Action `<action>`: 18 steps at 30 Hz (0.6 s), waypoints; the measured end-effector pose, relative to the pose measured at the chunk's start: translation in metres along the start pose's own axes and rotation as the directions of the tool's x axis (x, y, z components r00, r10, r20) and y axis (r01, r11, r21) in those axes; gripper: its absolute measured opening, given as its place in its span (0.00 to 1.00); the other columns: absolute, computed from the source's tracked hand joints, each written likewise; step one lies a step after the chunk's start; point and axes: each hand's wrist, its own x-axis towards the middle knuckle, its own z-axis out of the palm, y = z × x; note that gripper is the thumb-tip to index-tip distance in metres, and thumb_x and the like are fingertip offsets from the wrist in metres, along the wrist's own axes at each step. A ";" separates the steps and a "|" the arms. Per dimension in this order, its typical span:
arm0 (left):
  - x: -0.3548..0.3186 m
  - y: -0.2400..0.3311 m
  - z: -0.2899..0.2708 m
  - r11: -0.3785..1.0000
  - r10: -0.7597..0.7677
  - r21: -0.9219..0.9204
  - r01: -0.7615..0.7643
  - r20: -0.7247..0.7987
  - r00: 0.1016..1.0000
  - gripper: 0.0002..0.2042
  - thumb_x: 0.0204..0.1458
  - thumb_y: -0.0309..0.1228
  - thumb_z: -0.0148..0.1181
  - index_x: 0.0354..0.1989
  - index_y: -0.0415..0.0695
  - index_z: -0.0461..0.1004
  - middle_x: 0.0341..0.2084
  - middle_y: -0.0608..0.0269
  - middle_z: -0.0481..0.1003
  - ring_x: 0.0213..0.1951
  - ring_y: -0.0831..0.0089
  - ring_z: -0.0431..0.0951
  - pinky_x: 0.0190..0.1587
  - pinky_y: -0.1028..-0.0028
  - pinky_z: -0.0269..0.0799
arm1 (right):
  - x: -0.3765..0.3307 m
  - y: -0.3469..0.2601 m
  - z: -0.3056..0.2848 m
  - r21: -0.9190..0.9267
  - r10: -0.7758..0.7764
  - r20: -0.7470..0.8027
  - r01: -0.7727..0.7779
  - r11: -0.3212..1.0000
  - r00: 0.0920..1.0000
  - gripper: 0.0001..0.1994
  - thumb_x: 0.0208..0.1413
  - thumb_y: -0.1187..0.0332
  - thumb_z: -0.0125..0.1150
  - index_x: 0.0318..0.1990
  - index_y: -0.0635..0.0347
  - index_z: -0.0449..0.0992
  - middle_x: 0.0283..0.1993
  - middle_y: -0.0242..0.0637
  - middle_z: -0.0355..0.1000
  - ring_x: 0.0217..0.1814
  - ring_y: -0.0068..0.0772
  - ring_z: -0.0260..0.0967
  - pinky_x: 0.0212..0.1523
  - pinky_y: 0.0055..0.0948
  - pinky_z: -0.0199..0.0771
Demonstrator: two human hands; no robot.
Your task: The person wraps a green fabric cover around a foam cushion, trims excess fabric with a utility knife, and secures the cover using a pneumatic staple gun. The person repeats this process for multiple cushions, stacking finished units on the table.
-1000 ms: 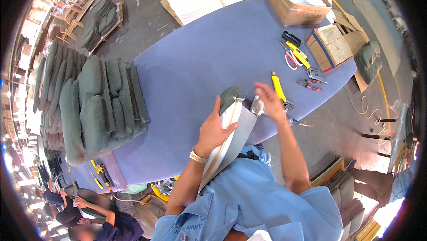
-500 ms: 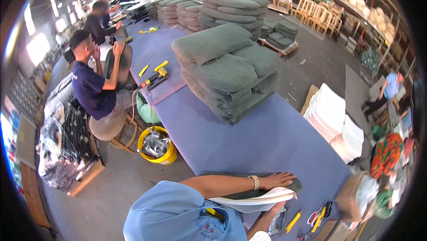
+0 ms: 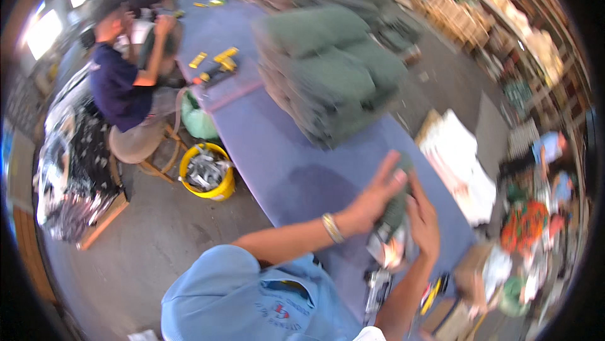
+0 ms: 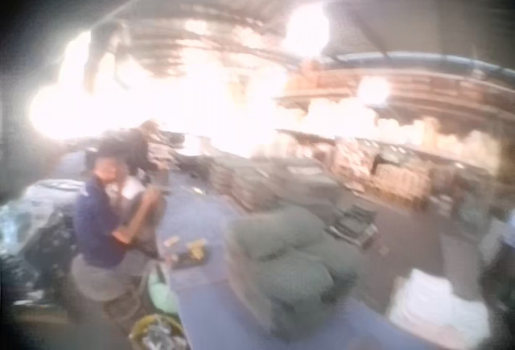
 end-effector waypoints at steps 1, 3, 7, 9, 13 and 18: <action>-0.003 -0.004 -0.023 0.995 -0.100 -0.030 0.096 -0.145 0.984 0.40 0.68 0.45 0.56 0.81 0.50 0.40 0.77 0.52 0.49 0.75 0.61 0.51 0.74 0.62 0.53 | 0.008 0.011 0.017 -0.020 0.025 0.112 -0.023 1.000 0.993 0.26 0.69 0.68 0.53 0.72 0.66 0.64 0.78 0.48 0.58 0.81 0.46 0.54 0.78 0.38 0.52; -0.014 -0.013 -0.052 0.971 -0.218 0.019 0.239 -0.347 0.912 0.41 0.67 0.39 0.59 0.81 0.51 0.39 0.73 0.51 0.58 0.70 0.59 0.63 0.69 0.61 0.65 | 0.008 0.044 0.054 -0.051 -0.035 0.202 0.046 0.998 0.979 0.24 0.69 0.66 0.54 0.70 0.61 0.68 0.75 0.49 0.63 0.79 0.49 0.57 0.77 0.38 0.54; -0.040 -0.034 -0.083 0.958 -0.287 -0.131 0.255 -0.420 0.861 0.38 0.68 0.31 0.55 0.81 0.53 0.38 0.67 0.51 0.66 0.62 0.58 0.73 0.59 0.58 0.77 | -0.023 0.053 0.080 0.047 0.084 0.118 -0.090 0.995 0.989 0.20 0.68 0.68 0.56 0.65 0.61 0.74 0.70 0.48 0.70 0.74 0.47 0.66 0.71 0.37 0.64; -0.042 -0.032 -0.096 0.954 -0.288 -0.211 0.214 -0.443 0.849 0.37 0.69 0.30 0.53 0.81 0.54 0.38 0.67 0.51 0.65 0.62 0.58 0.73 0.58 0.58 0.78 | -0.027 0.025 0.081 0.037 0.073 0.012 -0.074 0.997 0.997 0.17 0.68 0.70 0.57 0.61 0.62 0.77 0.65 0.46 0.75 0.66 0.42 0.74 0.63 0.35 0.72; -0.053 -0.048 -0.116 0.929 -0.327 -0.344 0.137 -0.588 0.740 0.38 0.69 0.32 0.53 0.81 0.59 0.36 0.67 0.53 0.64 0.62 0.57 0.73 0.58 0.54 0.78 | -0.043 -0.002 0.071 0.084 0.144 -0.224 -0.129 0.988 0.964 0.11 0.67 0.70 0.59 0.51 0.64 0.82 0.47 0.40 0.81 0.47 0.30 0.78 0.51 0.29 0.76; -0.076 -0.071 -0.123 0.862 -0.471 -0.495 0.111 -0.699 0.538 0.39 0.69 0.36 0.54 0.81 0.63 0.36 0.64 0.57 0.66 0.60 0.57 0.74 0.59 0.50 0.76 | -0.065 -0.011 0.089 0.044 0.371 -0.059 -0.369 0.928 0.927 0.11 0.65 0.64 0.65 0.41 0.64 0.82 0.31 0.34 0.79 0.31 0.24 0.73 0.34 0.26 0.73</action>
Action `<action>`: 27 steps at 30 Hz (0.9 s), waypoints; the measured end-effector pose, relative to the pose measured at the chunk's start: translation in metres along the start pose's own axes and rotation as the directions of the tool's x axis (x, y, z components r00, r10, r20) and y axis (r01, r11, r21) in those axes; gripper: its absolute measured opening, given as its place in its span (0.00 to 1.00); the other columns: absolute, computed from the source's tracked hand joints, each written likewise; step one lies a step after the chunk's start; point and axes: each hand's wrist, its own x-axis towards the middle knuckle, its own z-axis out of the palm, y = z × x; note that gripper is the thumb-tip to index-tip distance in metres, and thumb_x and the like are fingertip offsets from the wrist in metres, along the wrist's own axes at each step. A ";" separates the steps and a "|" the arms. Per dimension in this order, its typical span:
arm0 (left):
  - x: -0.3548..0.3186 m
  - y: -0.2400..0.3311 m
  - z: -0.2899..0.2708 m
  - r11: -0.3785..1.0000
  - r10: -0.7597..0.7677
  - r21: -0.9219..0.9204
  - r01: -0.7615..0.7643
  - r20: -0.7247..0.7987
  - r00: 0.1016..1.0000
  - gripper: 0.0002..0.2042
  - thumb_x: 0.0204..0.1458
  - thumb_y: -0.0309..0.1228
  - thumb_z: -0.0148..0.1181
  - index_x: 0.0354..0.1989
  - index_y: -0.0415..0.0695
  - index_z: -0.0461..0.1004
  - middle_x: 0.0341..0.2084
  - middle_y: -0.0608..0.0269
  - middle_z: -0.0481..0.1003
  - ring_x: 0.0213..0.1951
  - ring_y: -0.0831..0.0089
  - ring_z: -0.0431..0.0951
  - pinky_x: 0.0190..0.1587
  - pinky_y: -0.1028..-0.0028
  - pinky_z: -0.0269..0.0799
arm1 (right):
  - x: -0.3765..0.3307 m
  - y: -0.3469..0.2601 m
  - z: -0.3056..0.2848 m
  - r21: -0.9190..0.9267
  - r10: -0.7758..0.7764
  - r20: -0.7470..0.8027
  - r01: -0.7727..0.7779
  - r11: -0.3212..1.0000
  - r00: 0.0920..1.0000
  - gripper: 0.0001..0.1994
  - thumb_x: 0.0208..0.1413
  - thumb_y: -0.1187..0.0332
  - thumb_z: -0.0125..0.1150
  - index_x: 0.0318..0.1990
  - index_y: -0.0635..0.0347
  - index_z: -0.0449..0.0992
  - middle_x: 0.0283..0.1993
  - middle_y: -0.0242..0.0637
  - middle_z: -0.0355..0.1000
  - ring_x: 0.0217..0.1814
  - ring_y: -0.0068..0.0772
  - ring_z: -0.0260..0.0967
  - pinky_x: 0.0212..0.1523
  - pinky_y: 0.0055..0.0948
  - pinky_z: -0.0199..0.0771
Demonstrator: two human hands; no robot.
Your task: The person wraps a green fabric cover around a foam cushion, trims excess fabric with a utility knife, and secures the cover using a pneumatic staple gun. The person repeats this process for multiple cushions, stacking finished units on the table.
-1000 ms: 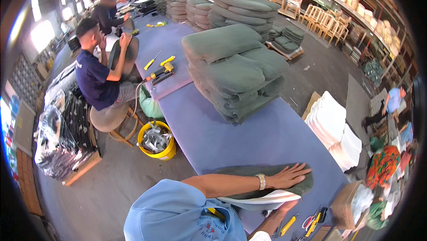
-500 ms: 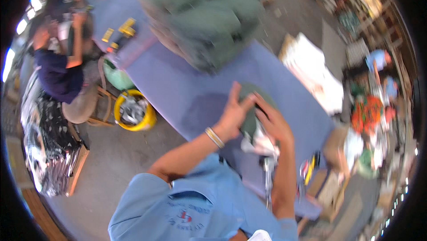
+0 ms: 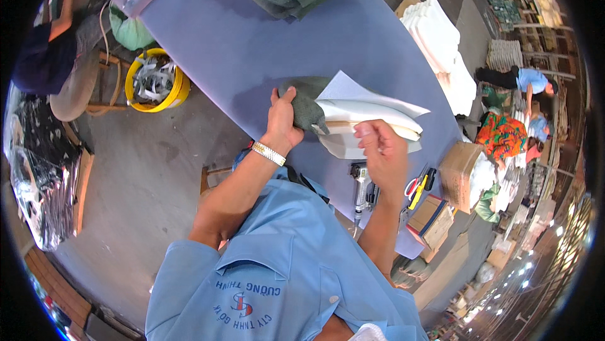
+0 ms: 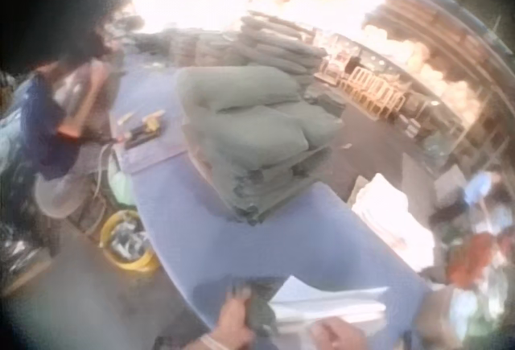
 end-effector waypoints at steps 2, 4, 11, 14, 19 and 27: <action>-0.006 -0.012 -0.007 0.999 -0.042 -0.018 0.041 -0.064 0.997 0.35 0.69 0.38 0.53 0.80 0.63 0.40 0.64 0.58 0.67 0.59 0.57 0.75 0.58 0.49 0.76 | 0.000 0.013 0.013 -0.104 0.016 0.090 -0.006 0.995 0.996 0.13 0.64 0.60 0.67 0.40 0.64 0.81 0.30 0.36 0.79 0.30 0.24 0.73 0.33 0.27 0.73; -0.009 -0.020 -0.009 0.997 -0.065 -0.036 0.063 -0.077 0.995 0.31 0.70 0.39 0.51 0.77 0.62 0.45 0.62 0.58 0.69 0.58 0.57 0.75 0.57 0.49 0.77 | 0.000 0.019 0.027 -0.099 0.031 0.141 -0.017 0.995 0.990 0.17 0.62 0.56 0.68 0.38 0.64 0.80 0.28 0.38 0.77 0.28 0.28 0.73 0.32 0.29 0.72; -0.045 -0.075 -0.017 0.956 -0.142 -0.248 0.155 0.070 0.987 0.19 0.73 0.42 0.42 0.67 0.49 0.57 0.58 0.53 0.70 0.55 0.54 0.77 0.55 0.44 0.77 | 0.005 0.032 0.009 -0.252 -0.126 0.189 0.172 0.952 0.974 0.16 0.64 0.60 0.64 0.30 0.64 0.75 0.28 0.43 0.71 0.30 0.48 0.70 0.32 0.42 0.68; -0.051 -0.103 -0.027 0.959 -0.154 -0.228 0.170 0.086 0.984 0.21 0.74 0.45 0.37 0.64 0.44 0.61 0.57 0.50 0.71 0.55 0.53 0.77 0.56 0.45 0.76 | 0.013 0.044 0.003 -0.224 -0.199 0.251 0.256 0.940 0.947 0.15 0.64 0.61 0.63 0.31 0.65 0.75 0.29 0.44 0.71 0.32 0.49 0.70 0.34 0.43 0.68; -0.055 -0.093 -0.065 0.968 -0.100 0.215 0.126 -0.126 0.987 0.24 0.73 0.47 0.42 0.67 0.42 0.67 0.60 0.49 0.72 0.57 0.57 0.76 0.63 0.55 0.72 | 0.000 0.062 0.035 -0.170 -0.257 0.321 0.322 0.931 0.911 0.16 0.65 0.61 0.62 0.30 0.65 0.76 0.29 0.47 0.70 0.35 0.52 0.70 0.37 0.47 0.68; -0.082 -0.098 -0.101 -0.158 0.652 0.706 -0.690 0.599 0.464 0.25 0.53 0.28 0.71 0.60 0.35 0.75 0.58 0.47 0.77 0.56 0.49 0.79 0.58 0.62 0.76 | -0.001 0.068 0.034 -0.166 -0.274 0.340 0.344 0.924 0.900 0.17 0.65 0.61 0.62 0.27 0.65 0.75 0.28 0.45 0.68 0.33 0.51 0.68 0.36 0.47 0.66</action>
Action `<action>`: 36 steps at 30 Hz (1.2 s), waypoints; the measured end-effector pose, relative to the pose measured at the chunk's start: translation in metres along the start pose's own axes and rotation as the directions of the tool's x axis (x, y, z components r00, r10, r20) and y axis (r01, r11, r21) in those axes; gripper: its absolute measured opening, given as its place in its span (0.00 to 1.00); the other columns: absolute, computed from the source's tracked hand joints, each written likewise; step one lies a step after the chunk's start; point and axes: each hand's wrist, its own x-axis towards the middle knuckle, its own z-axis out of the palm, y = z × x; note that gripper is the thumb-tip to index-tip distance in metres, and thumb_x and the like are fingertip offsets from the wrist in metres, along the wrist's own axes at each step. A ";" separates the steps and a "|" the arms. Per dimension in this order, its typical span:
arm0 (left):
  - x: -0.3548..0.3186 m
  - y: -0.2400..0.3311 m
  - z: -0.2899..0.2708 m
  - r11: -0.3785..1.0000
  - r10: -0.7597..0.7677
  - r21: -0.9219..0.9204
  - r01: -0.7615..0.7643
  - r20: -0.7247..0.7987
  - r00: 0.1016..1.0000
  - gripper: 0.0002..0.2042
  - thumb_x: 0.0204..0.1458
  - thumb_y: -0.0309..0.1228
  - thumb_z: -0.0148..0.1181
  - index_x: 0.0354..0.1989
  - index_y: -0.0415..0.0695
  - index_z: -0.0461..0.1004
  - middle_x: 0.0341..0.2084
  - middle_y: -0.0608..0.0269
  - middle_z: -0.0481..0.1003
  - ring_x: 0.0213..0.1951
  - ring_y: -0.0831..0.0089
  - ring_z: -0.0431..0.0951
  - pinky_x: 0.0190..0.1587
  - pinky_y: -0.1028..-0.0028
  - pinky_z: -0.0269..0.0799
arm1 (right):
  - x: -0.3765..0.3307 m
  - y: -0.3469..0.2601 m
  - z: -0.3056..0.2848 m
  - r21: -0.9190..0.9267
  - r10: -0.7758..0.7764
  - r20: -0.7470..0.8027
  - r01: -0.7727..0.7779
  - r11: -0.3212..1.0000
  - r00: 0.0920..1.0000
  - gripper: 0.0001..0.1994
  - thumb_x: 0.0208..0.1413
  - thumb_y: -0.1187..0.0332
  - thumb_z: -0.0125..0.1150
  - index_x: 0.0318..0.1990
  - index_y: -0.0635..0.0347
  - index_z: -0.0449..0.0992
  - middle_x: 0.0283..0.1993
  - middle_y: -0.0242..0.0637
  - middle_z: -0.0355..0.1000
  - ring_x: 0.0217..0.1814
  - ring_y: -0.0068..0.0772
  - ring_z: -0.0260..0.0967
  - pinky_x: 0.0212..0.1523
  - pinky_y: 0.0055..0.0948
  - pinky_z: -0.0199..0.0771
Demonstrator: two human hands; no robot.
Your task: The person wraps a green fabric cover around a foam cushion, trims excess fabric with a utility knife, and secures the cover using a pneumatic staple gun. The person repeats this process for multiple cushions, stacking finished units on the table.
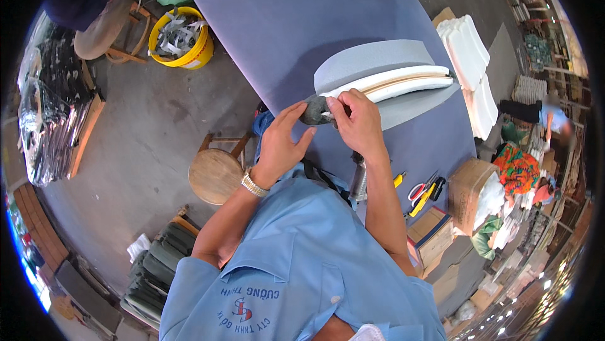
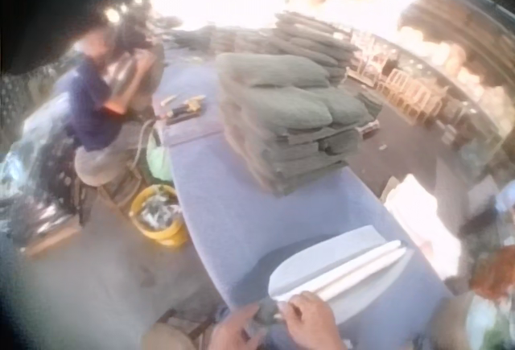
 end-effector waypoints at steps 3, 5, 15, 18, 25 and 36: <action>0.007 0.007 0.008 0.998 0.038 0.049 -0.036 -0.025 0.999 0.25 0.51 0.29 0.73 0.59 0.39 0.77 0.59 0.50 0.77 0.55 0.55 0.82 0.53 0.65 0.79 | -0.001 0.001 -0.002 -0.004 0.006 0.017 -0.006 1.000 1.000 0.17 0.65 0.61 0.62 0.28 0.65 0.74 0.28 0.44 0.68 0.34 0.50 0.68 0.36 0.46 0.66; 0.012 0.011 0.007 0.998 0.015 0.054 -0.016 0.011 1.000 0.26 0.50 0.29 0.74 0.59 0.40 0.77 0.59 0.53 0.78 0.50 0.57 0.84 0.47 0.67 0.81 | -0.004 0.003 -0.001 -0.002 -0.007 0.002 0.007 1.000 1.000 0.17 0.65 0.61 0.62 0.27 0.65 0.73 0.28 0.44 0.67 0.34 0.50 0.68 0.36 0.46 0.66; 0.023 0.015 0.002 0.998 0.019 0.050 -0.024 0.094 0.995 0.25 0.51 0.27 0.71 0.61 0.44 0.77 0.60 0.56 0.78 0.52 0.56 0.83 0.49 0.65 0.82 | -0.002 0.010 -0.006 0.131 -0.083 0.031 0.078 0.988 0.996 0.14 0.64 0.67 0.62 0.28 0.64 0.71 0.30 0.43 0.65 0.34 0.49 0.65 0.36 0.44 0.64; 0.030 0.014 -0.001 0.992 0.091 0.077 -0.099 0.103 0.990 0.26 0.52 0.26 0.70 0.62 0.44 0.77 0.60 0.57 0.78 0.51 0.57 0.84 0.48 0.66 0.82 | 0.000 0.015 -0.006 0.181 -0.137 0.025 0.130 0.975 0.990 0.12 0.63 0.69 0.62 0.28 0.64 0.71 0.30 0.42 0.65 0.34 0.48 0.65 0.36 0.42 0.64; 0.036 0.011 -0.005 0.991 0.091 0.088 -0.103 0.130 0.987 0.26 0.52 0.24 0.69 0.62 0.45 0.76 0.59 0.57 0.78 0.49 0.58 0.84 0.45 0.68 0.83 | 0.010 0.018 -0.002 0.258 -0.218 0.017 0.206 0.944 0.976 0.10 0.60 0.72 0.63 0.28 0.63 0.71 0.30 0.40 0.65 0.35 0.46 0.64 0.37 0.41 0.65; 0.020 -0.010 0.009 0.847 -0.228 -0.432 0.309 0.230 0.946 0.27 0.64 0.37 0.64 0.69 0.39 0.68 0.68 0.42 0.69 0.71 0.52 0.67 0.70 0.63 0.64 | 0.008 0.032 -0.002 0.219 -0.332 -0.004 0.324 0.920 0.943 0.07 0.58 0.73 0.63 0.30 0.63 0.72 0.33 0.43 0.65 0.38 0.50 0.64 0.40 0.43 0.65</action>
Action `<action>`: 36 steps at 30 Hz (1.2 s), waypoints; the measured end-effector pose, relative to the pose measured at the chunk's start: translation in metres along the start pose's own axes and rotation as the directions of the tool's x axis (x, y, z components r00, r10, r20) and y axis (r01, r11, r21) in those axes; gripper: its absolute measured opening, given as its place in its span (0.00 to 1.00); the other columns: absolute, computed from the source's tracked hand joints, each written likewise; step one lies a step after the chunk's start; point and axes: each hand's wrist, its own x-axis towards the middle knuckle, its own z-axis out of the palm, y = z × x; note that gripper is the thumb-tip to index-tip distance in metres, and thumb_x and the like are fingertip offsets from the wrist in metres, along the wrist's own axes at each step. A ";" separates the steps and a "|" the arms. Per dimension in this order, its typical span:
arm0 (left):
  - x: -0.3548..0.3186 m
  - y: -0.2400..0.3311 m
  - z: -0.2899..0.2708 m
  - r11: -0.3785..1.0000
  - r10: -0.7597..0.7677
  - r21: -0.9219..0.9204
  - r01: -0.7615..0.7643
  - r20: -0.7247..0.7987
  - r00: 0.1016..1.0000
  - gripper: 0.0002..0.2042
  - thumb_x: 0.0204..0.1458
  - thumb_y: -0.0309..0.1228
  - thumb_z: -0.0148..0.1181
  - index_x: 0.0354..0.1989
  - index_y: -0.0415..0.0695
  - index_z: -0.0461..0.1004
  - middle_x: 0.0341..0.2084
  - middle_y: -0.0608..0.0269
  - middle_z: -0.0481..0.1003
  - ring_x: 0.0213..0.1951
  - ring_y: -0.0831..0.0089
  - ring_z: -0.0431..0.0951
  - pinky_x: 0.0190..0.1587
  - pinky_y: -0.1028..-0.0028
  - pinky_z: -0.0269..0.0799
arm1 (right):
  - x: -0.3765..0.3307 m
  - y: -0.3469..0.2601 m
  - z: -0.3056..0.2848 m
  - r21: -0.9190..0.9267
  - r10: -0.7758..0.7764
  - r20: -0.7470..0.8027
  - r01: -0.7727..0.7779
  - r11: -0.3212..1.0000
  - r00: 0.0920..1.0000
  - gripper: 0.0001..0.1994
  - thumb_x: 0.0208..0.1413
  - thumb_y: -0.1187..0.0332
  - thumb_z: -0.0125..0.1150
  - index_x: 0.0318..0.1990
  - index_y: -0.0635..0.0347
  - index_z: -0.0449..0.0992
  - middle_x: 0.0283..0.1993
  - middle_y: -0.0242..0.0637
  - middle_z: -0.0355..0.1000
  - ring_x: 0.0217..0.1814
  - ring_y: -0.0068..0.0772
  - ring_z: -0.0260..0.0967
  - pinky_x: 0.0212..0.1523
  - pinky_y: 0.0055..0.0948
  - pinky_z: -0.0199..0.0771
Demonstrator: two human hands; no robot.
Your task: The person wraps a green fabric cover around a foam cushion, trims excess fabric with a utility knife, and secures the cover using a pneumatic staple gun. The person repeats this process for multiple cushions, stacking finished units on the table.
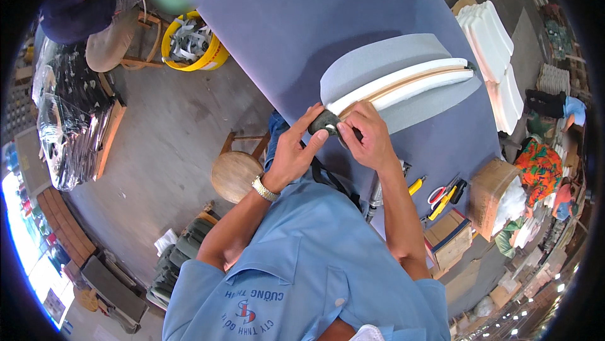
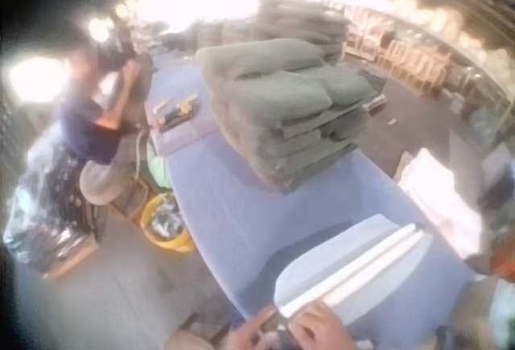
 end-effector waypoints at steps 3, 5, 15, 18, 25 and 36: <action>-0.006 -0.002 0.009 0.986 -0.163 -0.027 0.163 -0.012 0.987 0.32 0.67 0.42 0.60 0.71 0.33 0.62 0.71 0.36 0.61 0.75 0.48 0.57 0.75 0.60 0.53 | -0.008 0.005 0.000 -0.022 -0.036 0.025 0.037 0.999 0.999 0.06 0.58 0.74 0.63 0.32 0.62 0.72 0.34 0.45 0.66 0.40 0.53 0.64 0.42 0.45 0.65; -0.003 -0.012 0.015 0.975 -0.116 0.187 0.121 -0.037 0.993 0.34 0.67 0.44 0.59 0.72 0.31 0.60 0.72 0.33 0.59 0.76 0.47 0.56 0.77 0.59 0.49 | -0.013 0.010 0.002 -0.034 -0.071 0.036 0.073 0.997 0.997 0.05 0.58 0.74 0.62 0.33 0.62 0.72 0.36 0.47 0.67 0.42 0.56 0.65 0.45 0.47 0.67; 0.009 -0.005 0.020 0.958 -0.009 0.285 -0.009 0.061 0.998 0.33 0.67 0.45 0.57 0.70 0.31 0.61 0.71 0.29 0.59 0.74 0.40 0.57 0.76 0.56 0.50 | -0.022 0.003 -0.008 0.037 -0.113 0.068 0.111 0.993 0.991 0.05 0.54 0.75 0.65 0.33 0.63 0.74 0.37 0.46 0.70 0.42 0.56 0.68 0.45 0.48 0.69; 0.006 0.006 0.022 0.931 -0.020 0.366 0.006 0.034 0.999 0.32 0.67 0.43 0.58 0.69 0.30 0.62 0.67 0.29 0.64 0.69 0.40 0.65 0.72 0.57 0.59 | -0.023 0.002 -0.007 0.004 -0.067 0.043 0.067 0.998 0.997 0.04 0.55 0.74 0.65 0.34 0.63 0.75 0.37 0.45 0.71 0.43 0.55 0.69 0.45 0.48 0.70; 0.002 0.017 0.025 0.865 -0.074 0.500 0.046 0.036 0.997 0.33 0.66 0.45 0.59 0.69 0.32 0.60 0.58 0.34 0.71 0.60 0.42 0.74 0.61 0.57 0.72 | -0.094 -0.021 -0.037 0.234 0.276 -0.321 -0.206 0.950 0.906 0.09 0.52 0.76 0.66 0.42 0.66 0.80 0.42 0.48 0.75 0.46 0.48 0.75 0.48 0.37 0.74; 0.004 0.017 0.023 0.801 -0.020 0.598 -0.018 0.057 0.998 0.31 0.66 0.49 0.57 0.65 0.33 0.63 0.52 0.36 0.74 0.50 0.41 0.79 0.52 0.53 0.77 | -0.277 0.128 0.069 -0.237 0.731 -0.472 -0.869 0.434 0.493 0.39 0.62 0.49 0.65 0.70 0.72 0.64 0.66 0.66 0.68 0.71 0.56 0.65 0.75 0.47 0.56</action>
